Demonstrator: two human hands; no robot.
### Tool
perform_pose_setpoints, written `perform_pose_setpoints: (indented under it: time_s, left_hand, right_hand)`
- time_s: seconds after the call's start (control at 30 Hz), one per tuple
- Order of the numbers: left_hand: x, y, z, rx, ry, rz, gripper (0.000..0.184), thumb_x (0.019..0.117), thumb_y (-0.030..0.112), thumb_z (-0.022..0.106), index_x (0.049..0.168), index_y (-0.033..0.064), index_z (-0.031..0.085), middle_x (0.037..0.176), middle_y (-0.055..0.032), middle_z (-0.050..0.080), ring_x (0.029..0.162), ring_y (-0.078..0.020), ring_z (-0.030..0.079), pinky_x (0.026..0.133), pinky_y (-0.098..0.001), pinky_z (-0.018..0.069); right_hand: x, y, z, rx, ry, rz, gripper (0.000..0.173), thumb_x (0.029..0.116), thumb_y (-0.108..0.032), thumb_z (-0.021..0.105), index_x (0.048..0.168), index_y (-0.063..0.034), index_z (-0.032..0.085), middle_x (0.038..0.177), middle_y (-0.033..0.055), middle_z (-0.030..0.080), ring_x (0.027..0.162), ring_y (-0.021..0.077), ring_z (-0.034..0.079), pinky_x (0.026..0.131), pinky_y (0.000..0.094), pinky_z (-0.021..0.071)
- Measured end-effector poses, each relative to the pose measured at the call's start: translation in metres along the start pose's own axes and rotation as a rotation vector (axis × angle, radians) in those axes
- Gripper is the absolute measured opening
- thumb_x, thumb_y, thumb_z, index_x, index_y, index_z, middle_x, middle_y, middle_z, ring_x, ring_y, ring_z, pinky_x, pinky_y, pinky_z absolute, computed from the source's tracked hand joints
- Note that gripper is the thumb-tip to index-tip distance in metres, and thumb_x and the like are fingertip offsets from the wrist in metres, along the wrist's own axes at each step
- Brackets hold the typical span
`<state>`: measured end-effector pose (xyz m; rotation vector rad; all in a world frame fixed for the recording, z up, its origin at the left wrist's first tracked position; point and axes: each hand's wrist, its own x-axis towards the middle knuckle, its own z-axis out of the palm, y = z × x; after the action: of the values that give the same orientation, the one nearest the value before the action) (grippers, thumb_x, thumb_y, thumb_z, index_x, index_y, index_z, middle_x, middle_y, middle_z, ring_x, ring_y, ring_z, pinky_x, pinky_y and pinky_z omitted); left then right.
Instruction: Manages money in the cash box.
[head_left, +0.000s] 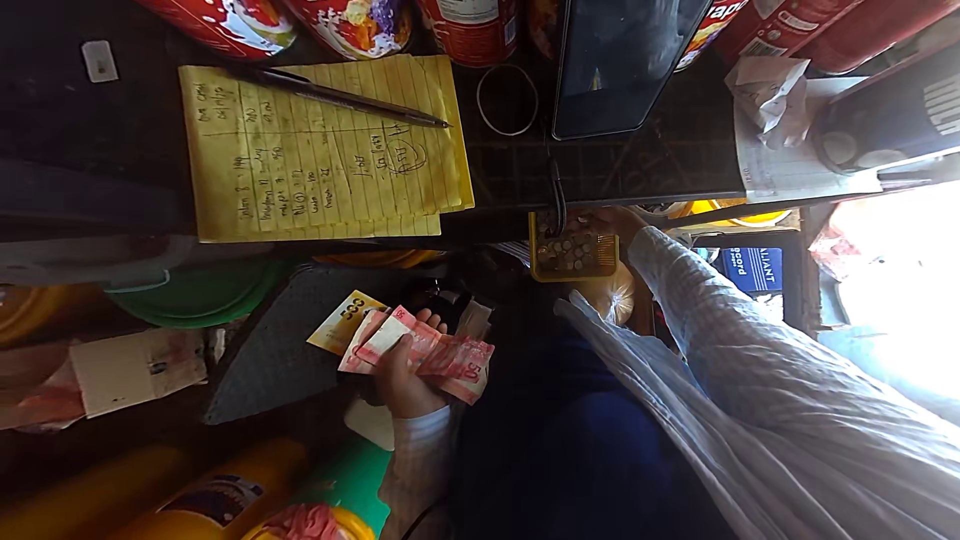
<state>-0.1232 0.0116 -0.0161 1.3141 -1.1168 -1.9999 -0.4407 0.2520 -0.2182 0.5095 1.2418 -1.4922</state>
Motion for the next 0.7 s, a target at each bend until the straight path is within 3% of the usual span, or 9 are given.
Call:
perform_pose_setpoints:
  time_s: [0.07, 0.17, 0.27, 0.37, 0.47, 0.5, 0.53, 0.57, 0.7]
  left_hand:
    - [-0.001, 0.001, -0.001, 0.001, 0.006, 0.002, 0.026, 0.1025, 0.008, 0.032, 0.122, 0.0022, 0.048, 0.107, -0.0119, 0.074, 0.096, -0.0205, 0.074, 0.083, -0.0359, 0.0621]
    - [-0.001, 0.001, -0.004, -0.005, 0.002, 0.017, 0.026, 0.1018, 0.007, 0.031, 0.120, 0.0017, 0.049, 0.106, -0.0117, 0.075, 0.095, -0.0205, 0.075, 0.083, -0.0358, 0.0623]
    - [-0.001, 0.000, -0.006, 0.008, -0.006, 0.009, 0.026, 0.1017, 0.007, 0.031, 0.118, 0.0019, 0.050, 0.105, -0.0097, 0.075, 0.094, -0.0185, 0.075, 0.082, -0.0341, 0.0625]
    - [-0.002, 0.002, -0.004, 0.031, 0.015, -0.009, 0.026, 0.1025, 0.008, 0.031, 0.118, 0.0020, 0.051, 0.105, -0.0094, 0.075, 0.093, -0.0179, 0.075, 0.081, -0.0337, 0.0628]
    - [0.001, 0.002, -0.008, 0.051, -0.005, 0.009, 0.028, 0.1013, 0.008, 0.033, 0.121, 0.0007, 0.051, 0.107, -0.0111, 0.075, 0.096, -0.0197, 0.075, 0.084, -0.0357, 0.0624]
    - [0.001, 0.002, -0.007, 0.060, -0.006, 0.017, 0.027, 0.1014, 0.008, 0.033, 0.120, 0.0007, 0.051, 0.106, -0.0106, 0.075, 0.095, -0.0195, 0.075, 0.083, -0.0357, 0.0627]
    - [0.000, 0.002, -0.005, 0.065, -0.006, 0.014, 0.027, 0.1016, 0.008, 0.032, 0.119, 0.0011, 0.052, 0.106, -0.0097, 0.075, 0.095, -0.0188, 0.075, 0.083, -0.0352, 0.0628]
    - [-0.001, 0.001, -0.002, 0.067, -0.006, 0.003, 0.027, 0.1017, 0.007, 0.031, 0.117, 0.0018, 0.053, 0.105, -0.0085, 0.075, 0.094, -0.0178, 0.075, 0.082, -0.0345, 0.0628]
    - [0.002, -0.004, 0.004, 0.053, -0.026, -0.009, 0.026, 0.1014, 0.009, 0.033, 0.117, 0.0030, 0.053, 0.106, -0.0079, 0.075, 0.095, -0.0190, 0.075, 0.083, -0.0358, 0.0630]
  right_hand:
    - [-0.004, 0.001, 0.002, -0.192, 0.124, -0.082, 0.018, 0.1043, -0.015, 0.055, 0.119, -0.0069, 0.061, 0.101, 0.0058, 0.070, 0.085, 0.0143, 0.067, 0.074, 0.0304, 0.0575]
    - [0.001, 0.010, 0.011, -0.661, 0.387, -0.243, 0.028, 0.1042, -0.012, 0.058, 0.128, 0.0038, 0.061, 0.115, 0.0159, 0.068, 0.099, 0.0185, 0.067, 0.088, 0.0321, 0.0550]
    - [0.016, 0.024, 0.027, -0.992, 0.390, -0.309, 0.048, 0.1020, -0.021, 0.063, 0.141, 0.0047, 0.055, 0.146, 0.0275, 0.054, 0.140, 0.0395, 0.048, 0.118, 0.0563, 0.0349]
    - [0.014, 0.028, 0.060, -1.094, 0.349, -0.281, 0.054, 0.1008, -0.029, 0.065, 0.144, 0.0009, 0.054, 0.150, 0.0245, 0.051, 0.145, 0.0371, 0.043, 0.121, 0.0552, 0.0303]
    - [0.006, 0.049, 0.069, -1.065, 0.341, -0.527, 0.048, 0.1030, -0.026, 0.061, 0.135, 0.0092, 0.058, 0.135, 0.0305, 0.060, 0.130, 0.0379, 0.057, 0.113, 0.0437, 0.0438]
    - [-0.021, 0.037, 0.089, -1.090, 0.374, -0.475, 0.043, 0.1032, -0.021, 0.060, 0.132, 0.0116, 0.059, 0.132, 0.0309, 0.062, 0.126, 0.0362, 0.060, 0.109, 0.0387, 0.0465]
    - [-0.061, -0.013, 0.128, -1.095, 0.304, 0.019, 0.045, 0.1085, -0.016, 0.051, 0.148, 0.0038, 0.045, 0.153, 0.0196, 0.048, 0.143, 0.0247, 0.045, 0.118, 0.0336, 0.0346]
    - [-0.082, -0.031, 0.143, -0.973, 0.336, 0.144, 0.046, 0.1071, -0.009, 0.053, 0.150, 0.0039, 0.043, 0.157, 0.0185, 0.044, 0.147, 0.0245, 0.041, 0.121, 0.0358, 0.0306]
    - [-0.070, 0.021, 0.058, -0.752, 0.365, -0.432, 0.045, 0.1008, -0.014, 0.063, 0.138, 0.0108, 0.054, 0.139, 0.0296, 0.057, 0.133, 0.0337, 0.055, 0.114, 0.0417, 0.0412]
